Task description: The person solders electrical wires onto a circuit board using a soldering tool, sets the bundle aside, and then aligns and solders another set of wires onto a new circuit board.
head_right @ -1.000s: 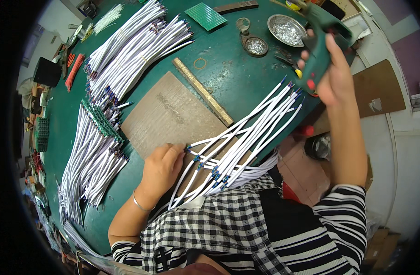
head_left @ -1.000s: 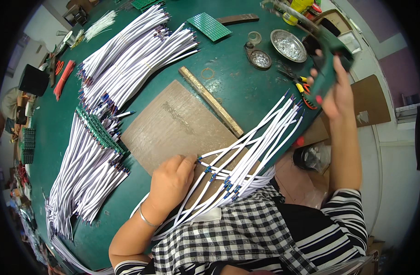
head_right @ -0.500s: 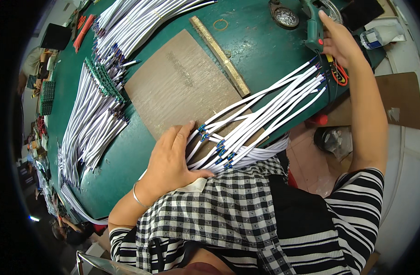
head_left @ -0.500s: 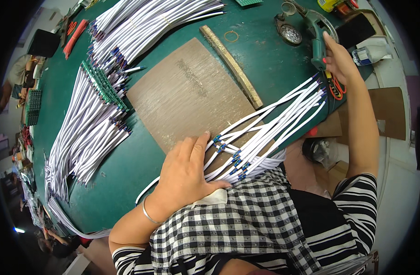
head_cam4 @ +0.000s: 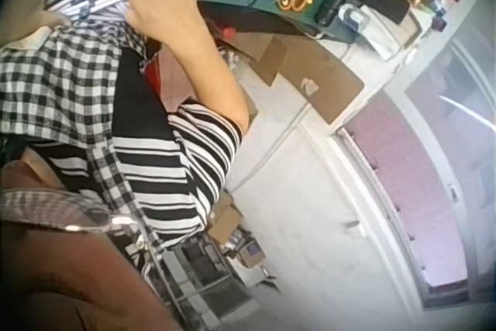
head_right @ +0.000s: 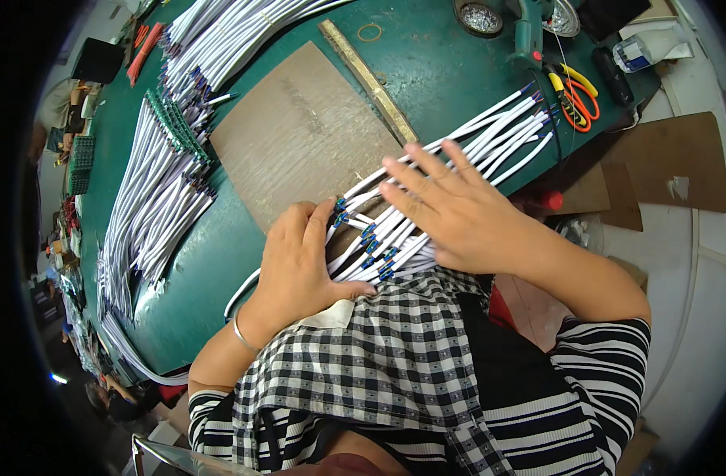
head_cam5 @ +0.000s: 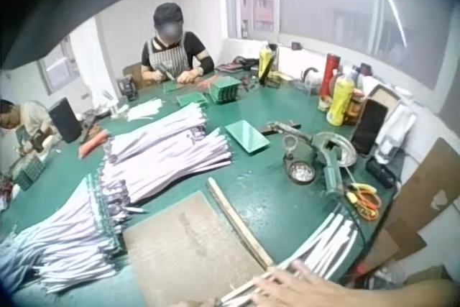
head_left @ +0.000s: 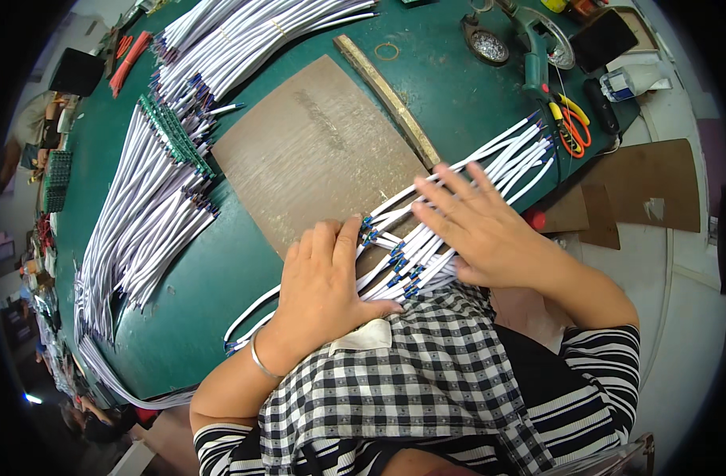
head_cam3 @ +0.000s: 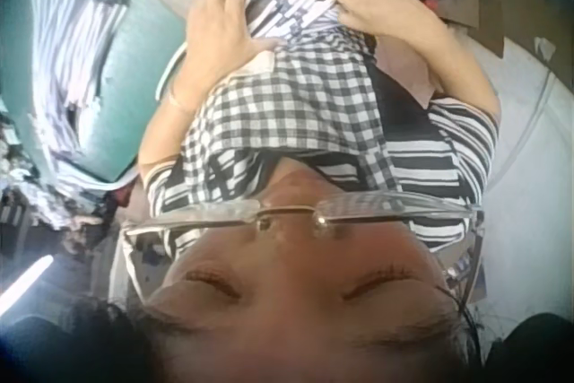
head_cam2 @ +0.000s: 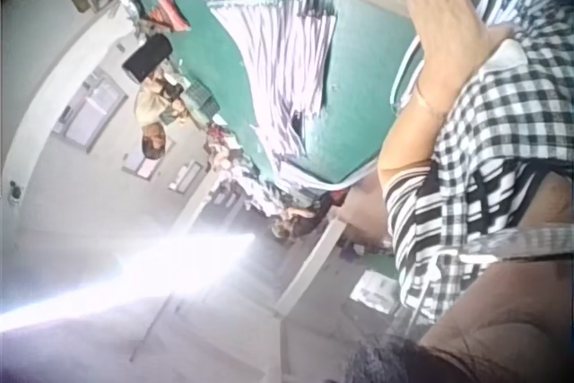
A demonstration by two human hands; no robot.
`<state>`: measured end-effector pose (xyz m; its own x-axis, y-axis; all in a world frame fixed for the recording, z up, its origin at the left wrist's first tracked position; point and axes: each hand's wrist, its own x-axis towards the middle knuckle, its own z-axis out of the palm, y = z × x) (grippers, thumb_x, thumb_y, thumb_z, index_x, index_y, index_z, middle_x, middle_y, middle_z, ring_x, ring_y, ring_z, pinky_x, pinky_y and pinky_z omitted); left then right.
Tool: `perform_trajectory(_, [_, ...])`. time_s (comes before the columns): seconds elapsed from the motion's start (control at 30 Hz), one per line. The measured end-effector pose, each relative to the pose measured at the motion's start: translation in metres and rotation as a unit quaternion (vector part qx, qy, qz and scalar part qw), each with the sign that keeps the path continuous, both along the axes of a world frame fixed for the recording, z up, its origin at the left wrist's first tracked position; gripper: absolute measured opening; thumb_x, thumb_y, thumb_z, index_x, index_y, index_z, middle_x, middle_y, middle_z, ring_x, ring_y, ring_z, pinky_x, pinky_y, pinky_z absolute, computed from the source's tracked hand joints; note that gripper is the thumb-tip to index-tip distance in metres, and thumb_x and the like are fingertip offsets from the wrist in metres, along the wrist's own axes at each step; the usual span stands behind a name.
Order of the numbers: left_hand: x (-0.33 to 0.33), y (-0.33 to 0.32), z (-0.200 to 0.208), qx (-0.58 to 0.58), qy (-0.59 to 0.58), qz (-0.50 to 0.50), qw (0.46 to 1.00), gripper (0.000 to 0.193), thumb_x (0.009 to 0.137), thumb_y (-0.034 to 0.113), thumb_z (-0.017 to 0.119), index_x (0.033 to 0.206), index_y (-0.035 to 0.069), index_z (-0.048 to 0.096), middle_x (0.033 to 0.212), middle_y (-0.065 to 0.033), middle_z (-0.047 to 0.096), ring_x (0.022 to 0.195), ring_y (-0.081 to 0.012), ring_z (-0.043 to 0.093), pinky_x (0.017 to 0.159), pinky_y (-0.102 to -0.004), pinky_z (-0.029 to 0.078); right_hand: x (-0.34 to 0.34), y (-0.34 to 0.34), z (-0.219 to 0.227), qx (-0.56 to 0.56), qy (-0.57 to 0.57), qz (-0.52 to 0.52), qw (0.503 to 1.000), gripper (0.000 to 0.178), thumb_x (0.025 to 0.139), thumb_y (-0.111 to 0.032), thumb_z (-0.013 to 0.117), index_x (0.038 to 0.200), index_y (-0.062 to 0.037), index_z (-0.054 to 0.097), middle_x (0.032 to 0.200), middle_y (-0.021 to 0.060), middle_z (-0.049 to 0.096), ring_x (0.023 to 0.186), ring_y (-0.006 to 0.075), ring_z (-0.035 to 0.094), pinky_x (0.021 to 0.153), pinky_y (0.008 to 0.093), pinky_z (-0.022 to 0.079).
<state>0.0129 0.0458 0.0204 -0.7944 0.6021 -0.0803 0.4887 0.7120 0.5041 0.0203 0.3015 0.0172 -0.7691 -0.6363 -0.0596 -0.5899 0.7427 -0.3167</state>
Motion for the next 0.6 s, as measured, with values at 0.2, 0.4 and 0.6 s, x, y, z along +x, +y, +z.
perform_trajectory(0.2, [0.018,0.003,0.001,-0.032,0.039,0.002,0.999,0.107,0.048,0.043,0.088,0.130,-0.007,0.041,0.112,-0.0191,0.048,0.103,-0.0349,0.050,0.089,-0.0416,0.043,-0.012,0.004,-0.008,-0.005,0.009,0.056,0.998,0.085,0.064,-0.025,0.071,0.139,-0.0016,0.039,0.147,0.0170,0.035,0.137,0.0349,0.030,0.111,0.0522,0.022])
perform_trajectory(0.4, [0.030,0.013,-0.008,0.025,0.007,0.016,1.000,0.087,0.063,0.018,0.077,0.135,-0.009,0.034,0.112,-0.0217,0.046,0.096,-0.0368,0.054,0.083,-0.0403,0.049,-0.022,-0.005,-0.031,-0.120,0.084,0.050,0.988,0.073,0.062,-0.023,0.071,0.130,-0.0062,0.051,0.133,0.0090,0.053,0.122,0.0253,0.047,0.100,0.0409,0.035])
perform_trajectory(0.6, [0.043,0.016,-0.015,0.105,0.051,0.014,0.993,0.089,0.063,0.005,0.071,0.143,0.005,0.030,0.112,-0.0208,0.048,0.087,-0.0371,0.059,0.071,-0.0415,0.053,-0.006,-0.016,-0.021,-0.087,0.131,0.040,0.987,0.071,0.063,-0.016,0.072,0.131,-0.0117,0.052,0.094,0.0029,0.060,0.089,0.0214,0.057,0.079,0.0357,0.042])
